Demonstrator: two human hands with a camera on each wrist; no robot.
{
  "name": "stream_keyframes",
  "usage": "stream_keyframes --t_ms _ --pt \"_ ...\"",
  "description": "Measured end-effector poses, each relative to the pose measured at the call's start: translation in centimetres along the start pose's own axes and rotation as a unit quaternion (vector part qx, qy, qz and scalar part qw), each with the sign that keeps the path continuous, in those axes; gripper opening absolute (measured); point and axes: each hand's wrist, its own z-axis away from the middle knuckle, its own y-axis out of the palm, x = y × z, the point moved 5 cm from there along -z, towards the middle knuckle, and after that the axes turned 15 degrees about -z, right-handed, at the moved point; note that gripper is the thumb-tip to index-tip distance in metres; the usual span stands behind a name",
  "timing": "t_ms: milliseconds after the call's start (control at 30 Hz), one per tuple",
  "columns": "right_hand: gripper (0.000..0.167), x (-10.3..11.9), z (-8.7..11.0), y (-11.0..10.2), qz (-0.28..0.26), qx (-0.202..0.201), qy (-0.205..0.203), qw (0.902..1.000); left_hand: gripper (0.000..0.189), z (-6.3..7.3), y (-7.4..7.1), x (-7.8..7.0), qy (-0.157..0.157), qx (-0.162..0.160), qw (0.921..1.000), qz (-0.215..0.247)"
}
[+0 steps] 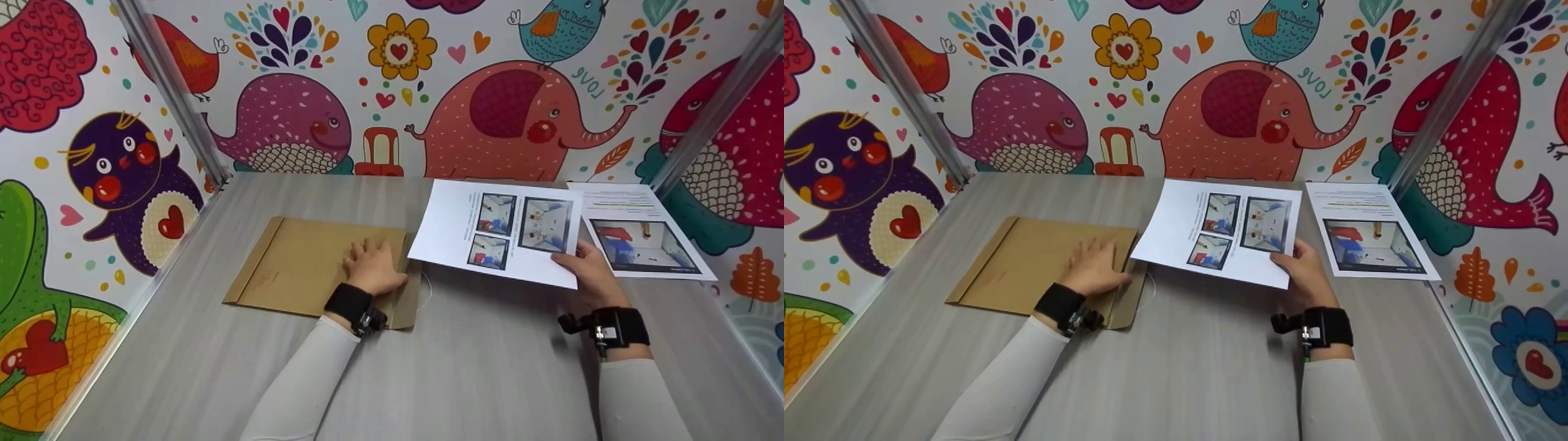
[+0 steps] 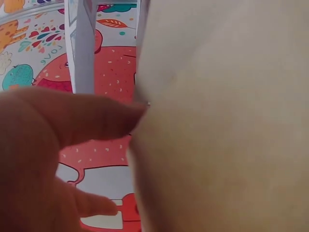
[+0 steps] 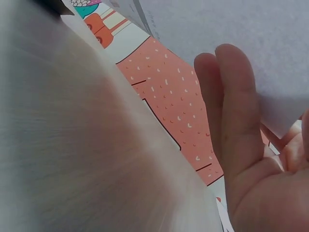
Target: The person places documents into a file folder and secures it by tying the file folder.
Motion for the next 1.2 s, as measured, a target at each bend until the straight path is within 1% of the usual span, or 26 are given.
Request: stream_keyframes --t_ms 133,200,267,367,433,500,667,700,767,867,1033,1133,1167,1200 --pt "0.052 -0.1 -0.1 0.0 -0.004 0.001 0.007 1.0 0.087 -0.3 0.7 0.2 -0.003 0.009 0.9998 0.019" --pt "0.051 -0.2 -0.1 0.0 -0.006 0.003 0.012 0.9999 0.084 -0.9 1.3 0.4 -0.003 0.007 0.9996 0.028" --pt "0.052 -0.2 -0.1 0.1 -0.004 0.006 0.016 0.9998 0.083 -1.4 1.8 0.6 -0.004 0.004 0.9993 0.036" --pt "0.055 -0.3 -0.2 0.1 -0.002 0.005 0.023 0.9997 0.081 -1.8 2.0 0.8 -0.006 0.001 0.9989 0.046" --pt "0.058 -0.4 -0.2 0.2 -0.003 0.005 0.024 0.9997 0.08 -1.5 1.6 0.8 -0.008 0.006 0.9985 0.054" --pt "0.054 -0.5 -0.2 0.3 -0.005 0.005 0.024 0.9997 0.074 -1.1 1.1 0.6 -0.007 0.003 0.9984 0.056" --pt "0.049 -0.5 -0.3 0.5 0.0 0.004 0.027 0.9996 0.063 -0.5 0.4 0.5 -0.004 -0.014 0.9975 0.069" --pt "0.051 -0.5 -0.4 0.5 0.002 0.005 0.029 0.9996 0.063 -0.5 0.3 0.5 -0.004 -0.017 0.9971 0.074" --pt "0.053 -0.5 -0.4 0.6 0.007 0.005 0.03 0.9995 0.064 -0.6 0.3 0.5 -0.002 -0.021 0.9968 0.077" --pt "0.059 -0.5 -0.4 0.7 0.016 0.006 0.035 0.9993 0.068 -0.6 0.1 0.6 0.001 -0.022 0.9974 0.069" --pt "0.065 -0.6 -0.3 0.8 0.029 0.007 0.044 0.9986 0.078 -0.6 0.3 0.6 0.006 -0.007 0.999 0.044" --pt "0.063 -0.5 -0.2 0.9 0.031 0.009 0.04 0.9987 0.076 -0.6 0.2 0.5 0.004 -0.005 0.9992 0.04" --pt "0.063 -0.5 -0.2 0.9 0.03 0.009 0.039 0.9988 0.074 -1.0 0.6 0.7 0.005 -0.014 0.999 0.043" --pt "0.063 -0.5 -0.2 0.9 0.028 0.011 0.038 0.9988 0.073 -1.0 0.5 0.6 0.005 -0.017 0.9987 0.047"
